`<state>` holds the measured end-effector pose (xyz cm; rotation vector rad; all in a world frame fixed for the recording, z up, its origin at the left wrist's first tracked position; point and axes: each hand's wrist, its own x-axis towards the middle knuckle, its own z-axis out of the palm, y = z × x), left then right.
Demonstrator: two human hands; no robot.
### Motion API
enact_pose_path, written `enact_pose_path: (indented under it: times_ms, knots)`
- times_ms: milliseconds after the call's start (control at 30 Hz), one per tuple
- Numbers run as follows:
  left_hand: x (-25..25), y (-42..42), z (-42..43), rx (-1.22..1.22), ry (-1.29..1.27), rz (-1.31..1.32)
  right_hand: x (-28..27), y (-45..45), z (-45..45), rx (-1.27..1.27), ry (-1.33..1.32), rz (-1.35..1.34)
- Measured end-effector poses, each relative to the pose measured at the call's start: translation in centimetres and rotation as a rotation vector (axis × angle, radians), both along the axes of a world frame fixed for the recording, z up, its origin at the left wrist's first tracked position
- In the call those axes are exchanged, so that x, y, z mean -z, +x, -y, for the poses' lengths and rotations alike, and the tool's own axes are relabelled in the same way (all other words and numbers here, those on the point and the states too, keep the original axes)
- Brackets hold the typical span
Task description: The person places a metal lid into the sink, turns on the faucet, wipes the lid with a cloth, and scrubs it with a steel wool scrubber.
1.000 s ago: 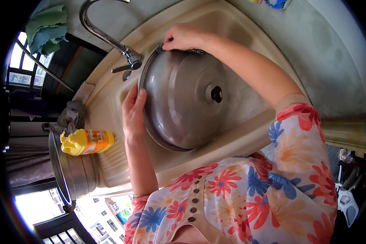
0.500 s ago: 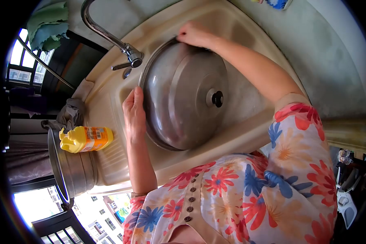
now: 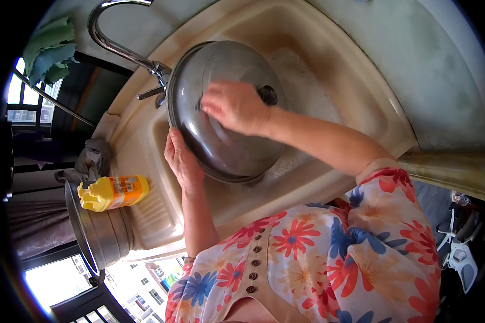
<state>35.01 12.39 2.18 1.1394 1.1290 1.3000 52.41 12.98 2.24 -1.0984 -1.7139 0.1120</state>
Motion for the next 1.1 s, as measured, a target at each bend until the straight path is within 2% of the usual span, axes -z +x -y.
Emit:
enact_pose_path:
  times_ms: [67,167,267,400,433,467,600,667,733,900,1000,1033,1100]
  knots:
    - [0.2,-0.6,-0.3,0.007,0.023,-0.079,0.8,-0.9,-0.1,-0.019,0.005,-0.025]
    - [0.4,-0.9,-0.3,-0.025,0.039,-0.194,0.3,-0.7,-4.6,0.068,-0.200,-0.068]
    - [1.0,-1.3,-0.4,-0.054,0.068,-0.220,0.2,-0.9,-5.8,0.096,-0.074,-0.013]
    - [1.1,-1.6,-0.3,-0.079,0.063,-0.247,1.0,-3.7,0.1,-0.029,-0.051,-0.067]
    - [1.0,-1.6,-0.3,-0.073,0.050,-0.256,1.0,-3.7,-0.7,-0.001,-0.141,-0.116]
    - [1.0,-1.4,-0.3,-0.076,0.063,-0.255,1.1,-3.4,-2.0,0.035,-0.235,-0.170]
    - [1.4,-0.8,-0.1,-0.073,0.074,-0.170,0.5,-2.4,-4.9,0.117,-0.110,-0.059]
    - [1.9,-1.0,0.0,-0.089,0.082,-0.093,0.8,-3.8,-0.4,0.041,-0.113,-0.110]
    - [1.2,-1.1,0.3,-0.091,0.053,-0.164,0.9,-4.2,1.7,0.013,-0.185,-0.095]
    - [1.0,-0.3,0.2,-0.083,0.065,-0.134,0.2,-2.3,-6.9,0.220,-0.285,-0.077]
    - [0.7,-0.3,0.1,-0.064,0.037,-0.082,0.7,-2.2,-7.1,0.263,-0.279,-0.099]
    - [0.7,-0.5,0.2,-0.060,0.022,-0.072,0.7,-2.2,-6.9,0.227,-0.320,-0.179]
    - [0.9,-0.5,0.2,-0.075,0.023,-0.043,0.3,-2.4,-5.3,0.165,-0.343,-0.124]
